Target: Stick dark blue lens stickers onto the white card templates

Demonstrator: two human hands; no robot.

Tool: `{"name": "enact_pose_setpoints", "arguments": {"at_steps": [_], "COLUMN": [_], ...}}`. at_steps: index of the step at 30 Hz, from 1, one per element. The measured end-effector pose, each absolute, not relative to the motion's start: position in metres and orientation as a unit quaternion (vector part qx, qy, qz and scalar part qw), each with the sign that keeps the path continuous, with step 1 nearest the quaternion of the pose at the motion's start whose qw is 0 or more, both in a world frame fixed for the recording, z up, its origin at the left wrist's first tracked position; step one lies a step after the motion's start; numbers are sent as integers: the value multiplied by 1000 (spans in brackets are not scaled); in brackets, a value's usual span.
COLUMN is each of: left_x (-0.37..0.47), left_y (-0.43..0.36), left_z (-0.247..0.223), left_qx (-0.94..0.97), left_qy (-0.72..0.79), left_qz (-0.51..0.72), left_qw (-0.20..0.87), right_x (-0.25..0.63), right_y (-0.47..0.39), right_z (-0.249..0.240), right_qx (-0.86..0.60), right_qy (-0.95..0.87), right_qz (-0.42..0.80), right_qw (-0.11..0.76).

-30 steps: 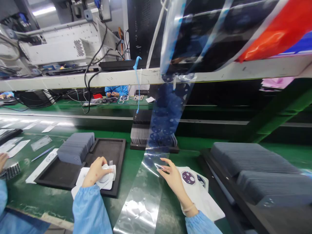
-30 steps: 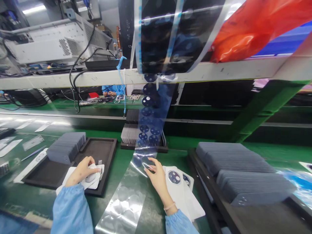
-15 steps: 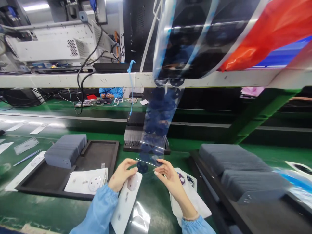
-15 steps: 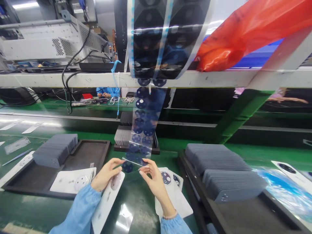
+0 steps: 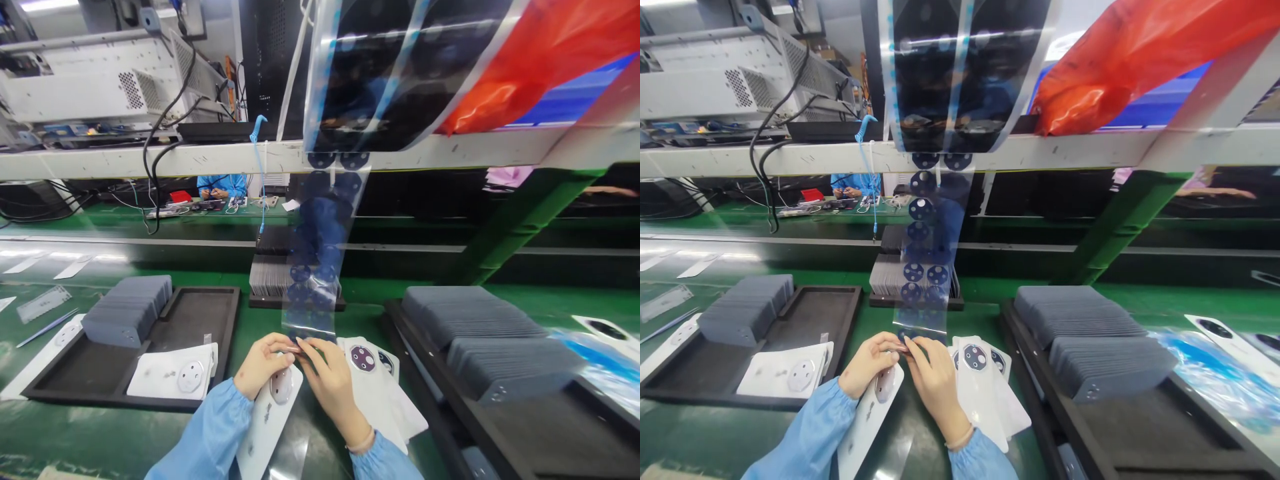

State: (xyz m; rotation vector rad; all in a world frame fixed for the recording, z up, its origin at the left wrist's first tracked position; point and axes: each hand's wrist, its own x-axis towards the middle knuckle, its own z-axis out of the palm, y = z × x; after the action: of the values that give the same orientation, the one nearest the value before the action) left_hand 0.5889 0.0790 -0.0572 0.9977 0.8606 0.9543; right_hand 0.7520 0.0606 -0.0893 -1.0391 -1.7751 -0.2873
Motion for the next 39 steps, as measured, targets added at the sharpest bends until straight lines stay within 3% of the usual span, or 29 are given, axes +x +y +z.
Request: {"name": "enact_pose_setpoints", "arguments": {"at_steps": [3, 6, 10, 14, 17, 25, 31, 39], "left_x": [591, 590, 580, 571, 574, 589, 588, 592], "left_y": [80, 84, 94, 100, 97, 85, 84, 78], "left_z": [-60, -66, -74, -73, -69, -75, -78, -72], "left_qx": [414, 363, 311, 283, 305, 412, 406, 475], "left_qy": [396, 433, 488, 503, 507, 530, 449, 451], "left_qz": [457, 514, 599, 642, 632, 525, 462, 405], "left_qw": [681, 645, 554, 505, 500, 523, 649, 638], "right_x": [750, 749, 752, 757, 757, 756, 765, 771], "right_y": [61, 63, 64, 63, 62, 63, 66, 68], "right_z": [-93, -98, -98, -86, -78, -79, -78, -82], "right_qx": [-400, -418, -461, -406, -380, -446, -431, -444], "right_qy": [-746, -765, -725, -523, -377, -326, -297, -291], "right_qz": [-126, -51, 236, 567, 667, 629, 623, 585], "right_qw": [517, 487, 454, 490, 518, 547, 582, 613]}}
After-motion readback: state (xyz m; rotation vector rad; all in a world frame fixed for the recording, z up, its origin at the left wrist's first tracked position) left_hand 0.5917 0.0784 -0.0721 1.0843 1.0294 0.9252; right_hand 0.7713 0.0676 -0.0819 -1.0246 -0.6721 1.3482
